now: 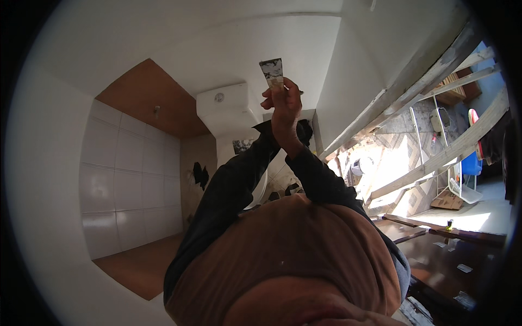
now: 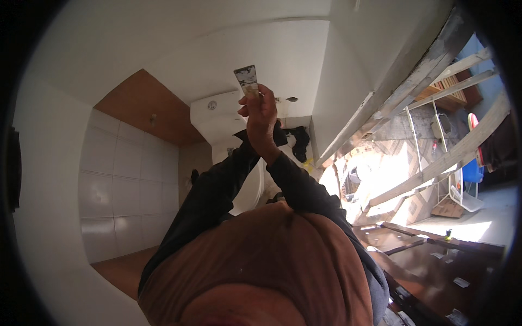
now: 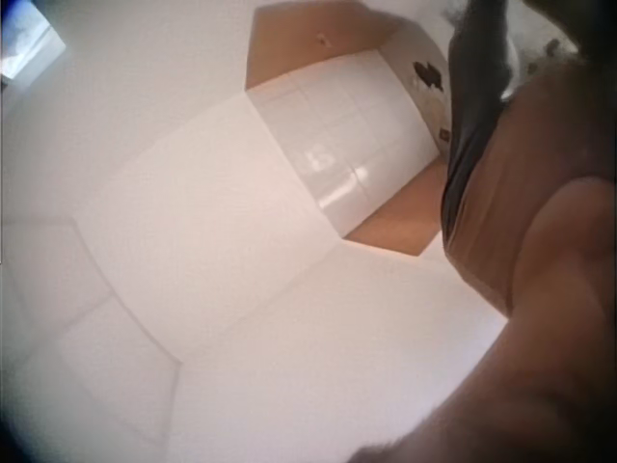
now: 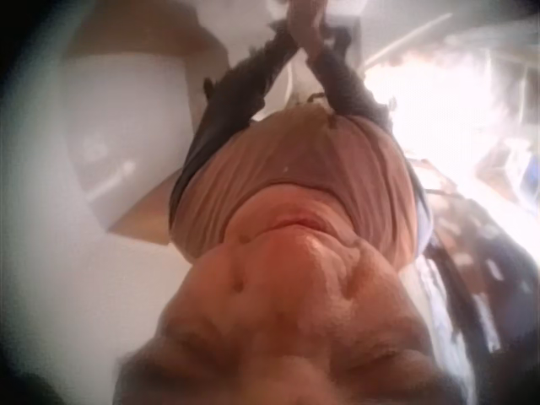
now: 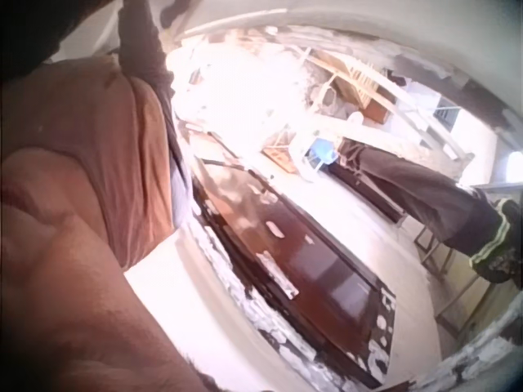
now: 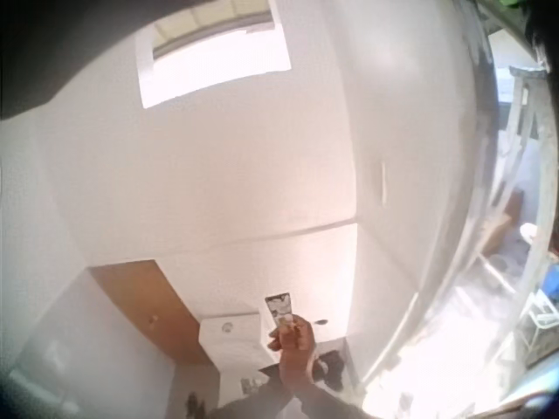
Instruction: The person applies plaster to a wall using a trowel and a smaller tool, then mops the floor with a mop, and returns to applying plaster to the wall and door frame. The person also briefly handles a small white fixture on the wall.
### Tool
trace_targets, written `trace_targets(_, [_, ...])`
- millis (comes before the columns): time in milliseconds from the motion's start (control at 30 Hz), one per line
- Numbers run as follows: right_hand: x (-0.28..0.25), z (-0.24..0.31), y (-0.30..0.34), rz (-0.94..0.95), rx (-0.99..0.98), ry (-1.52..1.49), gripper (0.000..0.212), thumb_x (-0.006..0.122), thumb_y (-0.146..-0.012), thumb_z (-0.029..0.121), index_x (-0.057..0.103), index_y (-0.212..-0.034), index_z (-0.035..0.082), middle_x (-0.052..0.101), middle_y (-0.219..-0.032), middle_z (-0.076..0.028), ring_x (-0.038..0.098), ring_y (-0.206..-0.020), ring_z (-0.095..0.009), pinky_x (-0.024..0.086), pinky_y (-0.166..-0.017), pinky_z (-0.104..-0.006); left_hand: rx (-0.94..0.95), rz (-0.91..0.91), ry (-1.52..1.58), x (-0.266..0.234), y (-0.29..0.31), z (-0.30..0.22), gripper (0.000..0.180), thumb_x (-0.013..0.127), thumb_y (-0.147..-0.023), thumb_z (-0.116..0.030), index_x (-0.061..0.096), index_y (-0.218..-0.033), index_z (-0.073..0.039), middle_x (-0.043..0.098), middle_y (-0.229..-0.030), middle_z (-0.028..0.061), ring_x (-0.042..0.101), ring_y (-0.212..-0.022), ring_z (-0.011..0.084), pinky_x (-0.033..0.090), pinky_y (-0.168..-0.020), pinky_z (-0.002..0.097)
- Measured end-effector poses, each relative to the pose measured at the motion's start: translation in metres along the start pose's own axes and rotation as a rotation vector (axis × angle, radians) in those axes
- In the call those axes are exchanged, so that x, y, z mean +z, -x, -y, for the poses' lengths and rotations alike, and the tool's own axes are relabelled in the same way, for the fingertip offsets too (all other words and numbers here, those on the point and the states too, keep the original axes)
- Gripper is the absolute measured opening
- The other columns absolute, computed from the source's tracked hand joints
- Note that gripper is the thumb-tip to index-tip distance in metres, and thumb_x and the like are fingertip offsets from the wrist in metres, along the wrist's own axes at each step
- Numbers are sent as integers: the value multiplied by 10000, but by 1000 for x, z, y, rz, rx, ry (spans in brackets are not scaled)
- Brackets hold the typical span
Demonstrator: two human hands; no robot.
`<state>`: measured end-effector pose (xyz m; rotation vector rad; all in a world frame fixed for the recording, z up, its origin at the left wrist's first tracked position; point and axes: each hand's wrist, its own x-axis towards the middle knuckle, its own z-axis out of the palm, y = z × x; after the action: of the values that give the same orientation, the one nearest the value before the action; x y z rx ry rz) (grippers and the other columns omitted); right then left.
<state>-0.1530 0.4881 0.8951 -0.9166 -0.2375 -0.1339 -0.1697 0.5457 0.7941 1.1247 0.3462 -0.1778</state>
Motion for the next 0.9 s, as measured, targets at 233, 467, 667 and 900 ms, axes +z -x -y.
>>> trace_targets(233, [-248, -26, 58, -390, 373, 516, 263, 551, -958, 182, 538, -1138, -9, 607, -720, -53, 546, -531, -104, 449, -487, -240, -127, -316, 497, -137, 7, 45, 153, 531, -876, -127, 618, -975, -49, 626, -760, 60, 621, -703, 183, 528, -667, 338])
trace_targets(467, [-374, -34, 141, -647, 585, 531, 185, 486, -866, 47, 529, -1038, -4, 576, -646, -72, 519, -457, -115, 386, -376, -227, -2, -276, 876, -179, 83, -139, 234, 440, -865, -101, 564, -996, 47, 563, -708, 84, 542, -643, 217, 460, -558, 350])
trace_targets(667, [-374, -36, 151, -549, 662, 440, 164, 490, -855, 57, 528, -995, -20, 580, -672, -82, 527, -472, -127, 397, -387, -232, 1363, 721, 582, 20, 291, -292, 175, 428, -902, -16, 456, -1062, 47, 546, -765, 105, 566, -648, 213, 510, -572, 347])
trace_targets(900, [-370, -44, 116, -494, 709, 428, 250, 539, -906, 118, 560, -1111, -23, 603, -679, -88, 554, -490, -130, 414, -408, -234, 748, 1412, -812, 147, 277, -248, 211, 558, -903, -165, 594, -754, -20, 571, -783, 129, 554, -654, 249, 489, -595, 391])
